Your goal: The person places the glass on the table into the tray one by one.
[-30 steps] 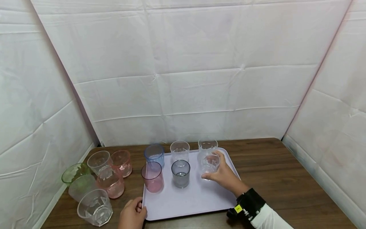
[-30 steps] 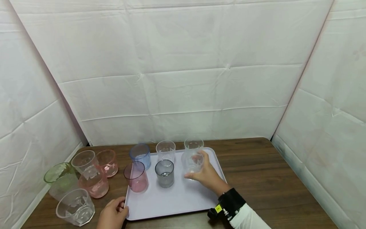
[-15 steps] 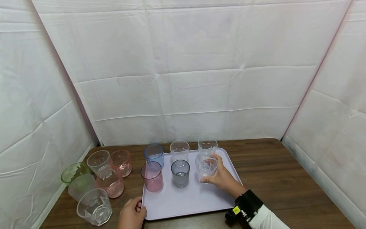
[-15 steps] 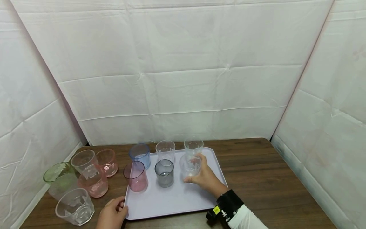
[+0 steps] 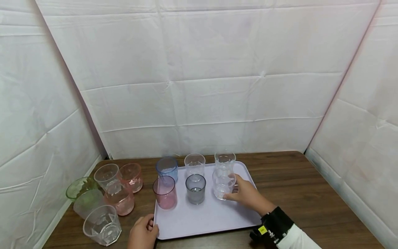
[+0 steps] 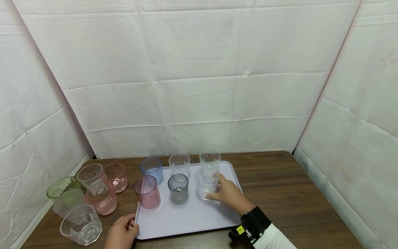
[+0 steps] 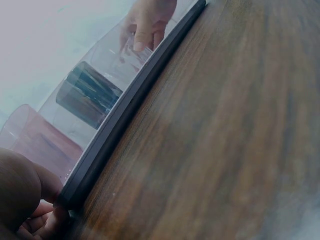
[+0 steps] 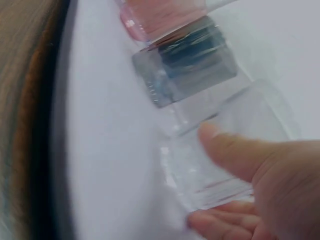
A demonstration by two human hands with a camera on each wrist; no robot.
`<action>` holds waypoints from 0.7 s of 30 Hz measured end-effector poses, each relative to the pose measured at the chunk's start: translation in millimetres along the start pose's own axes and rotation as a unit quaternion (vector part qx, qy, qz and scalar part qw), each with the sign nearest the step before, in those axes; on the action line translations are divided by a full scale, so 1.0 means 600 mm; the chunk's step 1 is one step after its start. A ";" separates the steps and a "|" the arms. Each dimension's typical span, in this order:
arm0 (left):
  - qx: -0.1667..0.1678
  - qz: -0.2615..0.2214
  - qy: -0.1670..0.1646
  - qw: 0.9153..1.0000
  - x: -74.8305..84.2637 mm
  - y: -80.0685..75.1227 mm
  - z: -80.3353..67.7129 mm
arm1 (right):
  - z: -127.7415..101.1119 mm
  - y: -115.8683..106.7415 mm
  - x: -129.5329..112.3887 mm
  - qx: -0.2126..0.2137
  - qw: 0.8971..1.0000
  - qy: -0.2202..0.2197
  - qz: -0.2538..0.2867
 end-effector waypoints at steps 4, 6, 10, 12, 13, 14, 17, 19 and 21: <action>0.000 0.002 0.004 1.000 -0.001 0.000 0.000 | -0.010 -0.026 -0.010 -0.010 0.999 0.005 -0.040; -0.002 0.005 0.008 1.000 -0.001 0.001 0.001 | -0.016 -0.044 -0.016 -0.006 0.998 0.014 -0.062; -0.006 0.007 -0.001 1.000 -0.005 0.002 0.001 | -0.031 -0.088 -0.035 0.013 0.997 0.017 -0.077; -0.006 0.009 -0.001 1.000 -0.005 0.002 0.002 | -0.044 -0.113 -0.043 0.039 0.997 0.012 -0.069; -0.007 0.009 -0.001 1.000 -0.005 0.002 0.002 | -0.052 -0.126 -0.045 0.054 0.997 0.007 -0.061; -0.007 0.008 0.002 1.000 -0.004 0.002 0.002 | -0.062 -0.137 -0.046 0.071 0.996 0.002 -0.050; -0.008 0.009 0.007 1.000 -0.002 0.003 0.003 | -0.097 -0.164 -0.040 0.132 0.990 -0.032 -0.025; -0.009 0.010 0.006 1.000 -0.002 0.003 0.003 | -0.121 -0.174 -0.032 0.172 0.983 -0.062 -0.012; -0.007 0.010 0.002 1.000 -0.004 0.002 0.003 | -0.142 -0.177 -0.019 0.209 0.974 -0.085 -0.009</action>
Point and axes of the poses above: each hand's wrist, its own z-axis towards the middle knuckle, its own y-axis out of the palm, x = y × z, the point moved 9 cm from there along z, towards the middle knuckle, and after that the axes turned 12 degrees about y, right-handed, at the moved point
